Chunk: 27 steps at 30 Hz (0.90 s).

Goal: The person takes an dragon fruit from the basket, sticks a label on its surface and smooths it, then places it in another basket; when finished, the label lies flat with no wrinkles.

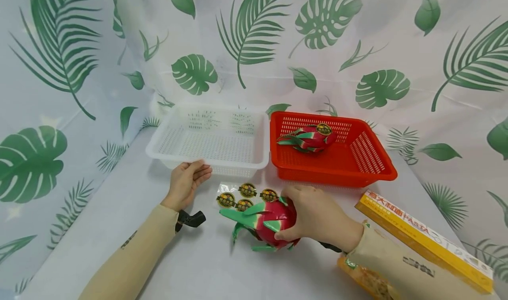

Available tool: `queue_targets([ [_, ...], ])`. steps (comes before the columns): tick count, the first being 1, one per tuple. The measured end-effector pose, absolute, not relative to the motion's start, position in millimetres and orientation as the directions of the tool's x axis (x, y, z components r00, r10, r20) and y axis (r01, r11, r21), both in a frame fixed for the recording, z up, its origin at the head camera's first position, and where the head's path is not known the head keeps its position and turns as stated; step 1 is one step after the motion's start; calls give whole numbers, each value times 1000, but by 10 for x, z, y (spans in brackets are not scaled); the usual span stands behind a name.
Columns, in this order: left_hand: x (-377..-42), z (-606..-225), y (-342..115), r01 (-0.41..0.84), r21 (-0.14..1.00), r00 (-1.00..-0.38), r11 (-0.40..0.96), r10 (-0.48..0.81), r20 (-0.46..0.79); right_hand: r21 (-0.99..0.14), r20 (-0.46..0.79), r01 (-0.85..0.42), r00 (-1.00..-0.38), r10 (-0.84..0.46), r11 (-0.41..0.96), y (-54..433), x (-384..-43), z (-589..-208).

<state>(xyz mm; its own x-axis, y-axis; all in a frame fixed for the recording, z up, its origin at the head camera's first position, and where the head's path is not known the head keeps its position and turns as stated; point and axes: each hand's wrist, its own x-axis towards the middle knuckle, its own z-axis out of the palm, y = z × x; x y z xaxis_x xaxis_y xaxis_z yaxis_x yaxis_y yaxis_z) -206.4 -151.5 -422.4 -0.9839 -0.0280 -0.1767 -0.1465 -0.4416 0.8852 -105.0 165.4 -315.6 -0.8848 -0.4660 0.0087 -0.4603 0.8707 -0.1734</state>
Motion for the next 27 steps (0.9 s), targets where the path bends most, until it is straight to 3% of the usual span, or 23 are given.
queue_targets([
  [9,-2076,-4218,-1518,-153,880,-984,-449,-16,-180,-141,-34,-488,-867,-497,861,1646,-863,-3329],
  [20,-2069,-4229,-1510,-145,884,-985,-443,-16,-170,-106,2,-497,-866,-499,861,1652,-678,-3361],
  [27,-2060,-4238,-1514,-144,884,-985,-445,-20,-171,-98,-73,-464,-879,-471,880,1644,-579,-3313],
])
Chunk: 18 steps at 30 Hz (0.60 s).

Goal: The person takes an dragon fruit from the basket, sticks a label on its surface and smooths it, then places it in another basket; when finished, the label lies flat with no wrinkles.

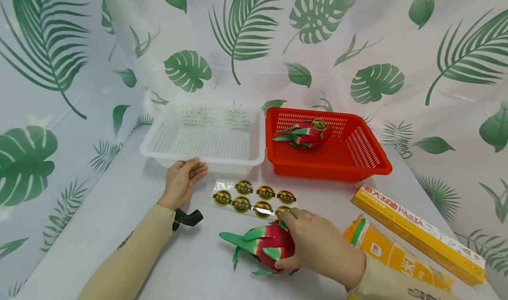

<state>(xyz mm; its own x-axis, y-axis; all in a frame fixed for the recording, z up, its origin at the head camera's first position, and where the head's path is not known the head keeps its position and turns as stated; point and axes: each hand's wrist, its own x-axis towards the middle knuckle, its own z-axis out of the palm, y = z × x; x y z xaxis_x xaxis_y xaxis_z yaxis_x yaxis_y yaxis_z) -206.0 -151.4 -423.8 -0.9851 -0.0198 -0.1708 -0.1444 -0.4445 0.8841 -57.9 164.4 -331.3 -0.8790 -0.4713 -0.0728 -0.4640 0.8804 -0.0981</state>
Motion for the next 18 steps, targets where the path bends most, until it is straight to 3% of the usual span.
queue_targets([
  [18,-2055,-4278,-1515,-137,887,-986,-441,-24,-164,-117,-81,-461,-878,-471,880,1626,-566,-3288],
])
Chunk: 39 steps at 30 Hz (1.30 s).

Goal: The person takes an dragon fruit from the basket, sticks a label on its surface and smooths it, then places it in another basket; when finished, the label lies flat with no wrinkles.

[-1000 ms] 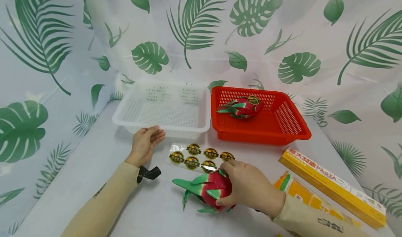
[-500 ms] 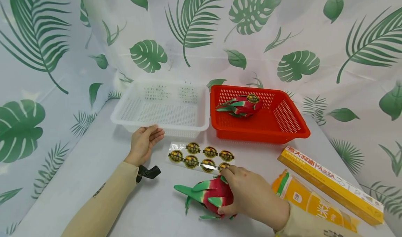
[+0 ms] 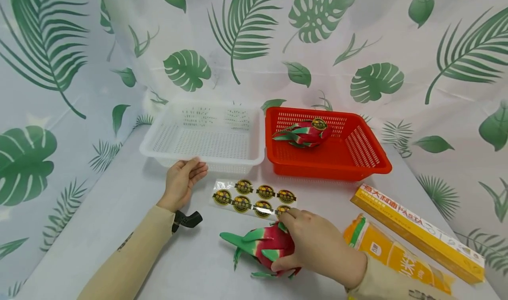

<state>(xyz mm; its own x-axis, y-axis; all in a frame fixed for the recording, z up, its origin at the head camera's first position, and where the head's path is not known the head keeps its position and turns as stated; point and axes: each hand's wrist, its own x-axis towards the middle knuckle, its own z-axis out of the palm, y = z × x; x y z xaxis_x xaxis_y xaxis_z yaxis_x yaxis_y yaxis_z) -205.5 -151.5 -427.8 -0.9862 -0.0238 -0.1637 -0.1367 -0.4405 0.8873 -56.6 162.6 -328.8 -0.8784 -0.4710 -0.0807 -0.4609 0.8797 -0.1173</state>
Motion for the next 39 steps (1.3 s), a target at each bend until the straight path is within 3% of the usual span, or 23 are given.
queue_targets([
  [5,-2047,-4331,-1496,-116,935,-991,-335,-29,-133,-183,-68,-419,-897,-436,890,1694,-644,-3276],
  [8,-2021,-4368,-1466,-80,990,-997,-119,22,-78,-241,-58,-391,-908,-415,888,1744,-690,-3270],
  [10,-1998,-4384,-1434,0,994,-996,110,87,-10,-277,-44,-376,-914,-402,884,1780,-722,-3264],
  [13,-1973,-4391,-1359,160,889,-978,428,191,84,-320,-19,-367,-919,-393,874,1839,-771,-3256],
  [16,-1975,-4381,-1275,290,746,-949,600,279,144,-341,-2,-366,-921,-390,866,1890,-824,-3254],
  [20,-2009,-4364,-1190,349,643,-928,682,345,139,-356,-9,-351,-926,-378,866,1939,-895,-3248],
  [26,-2051,-4321,-1114,363,592,-917,720,389,89,-360,-5,-356,-923,-384,862,1984,-1020,-3257],
  [31,-2066,-4297,-1094,347,611,-915,711,398,57,-410,-2,-396,-900,-435,822,2002,-1169,-3292],
  [39,-2111,-4327,-1144,220,756,-908,616,413,-72,-527,-8,-501,-805,-593,687,1903,-1552,-3449],
])
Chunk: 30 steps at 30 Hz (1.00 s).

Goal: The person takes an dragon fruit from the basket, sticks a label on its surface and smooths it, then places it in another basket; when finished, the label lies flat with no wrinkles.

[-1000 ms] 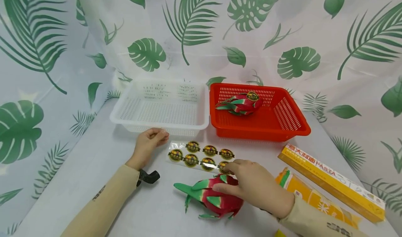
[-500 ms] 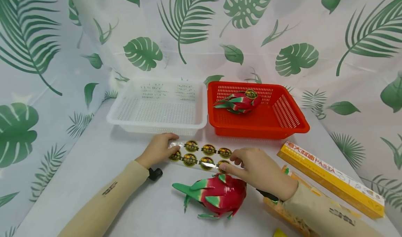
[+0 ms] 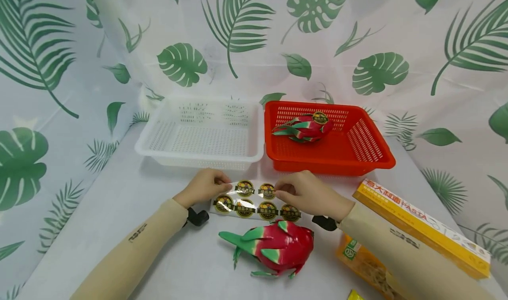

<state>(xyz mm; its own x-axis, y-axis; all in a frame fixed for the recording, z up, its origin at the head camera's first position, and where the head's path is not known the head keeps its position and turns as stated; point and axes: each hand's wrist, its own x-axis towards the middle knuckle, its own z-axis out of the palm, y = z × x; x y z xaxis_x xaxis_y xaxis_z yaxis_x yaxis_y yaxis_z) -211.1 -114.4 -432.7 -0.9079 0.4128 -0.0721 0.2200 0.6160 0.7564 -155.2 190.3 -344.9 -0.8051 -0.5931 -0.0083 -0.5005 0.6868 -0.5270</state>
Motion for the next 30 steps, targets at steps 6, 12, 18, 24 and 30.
queue_targets([
  [6,-2122,-4349,-1176,135,790,-915,599,382,-133,-464,-18,-527,-798,-603,712,1660,-1763,-3525],
  [12,-2080,-4335,-1167,75,818,-916,570,364,-170,-410,-15,-542,-801,-599,734,1470,-1923,-3621],
  [18,-2034,-4347,-1140,54,846,-913,531,369,-174,-374,-34,-551,-796,-604,746,1346,-2033,-3748],
  [24,-2021,-4371,-1124,28,852,-921,522,346,-181,-353,-48,-552,-796,-604,756,1250,-2101,-3825],
  [30,-2005,-4370,-1128,28,863,-923,504,345,-171,-361,-27,-574,-781,-624,735,1188,-2162,-3898],
])
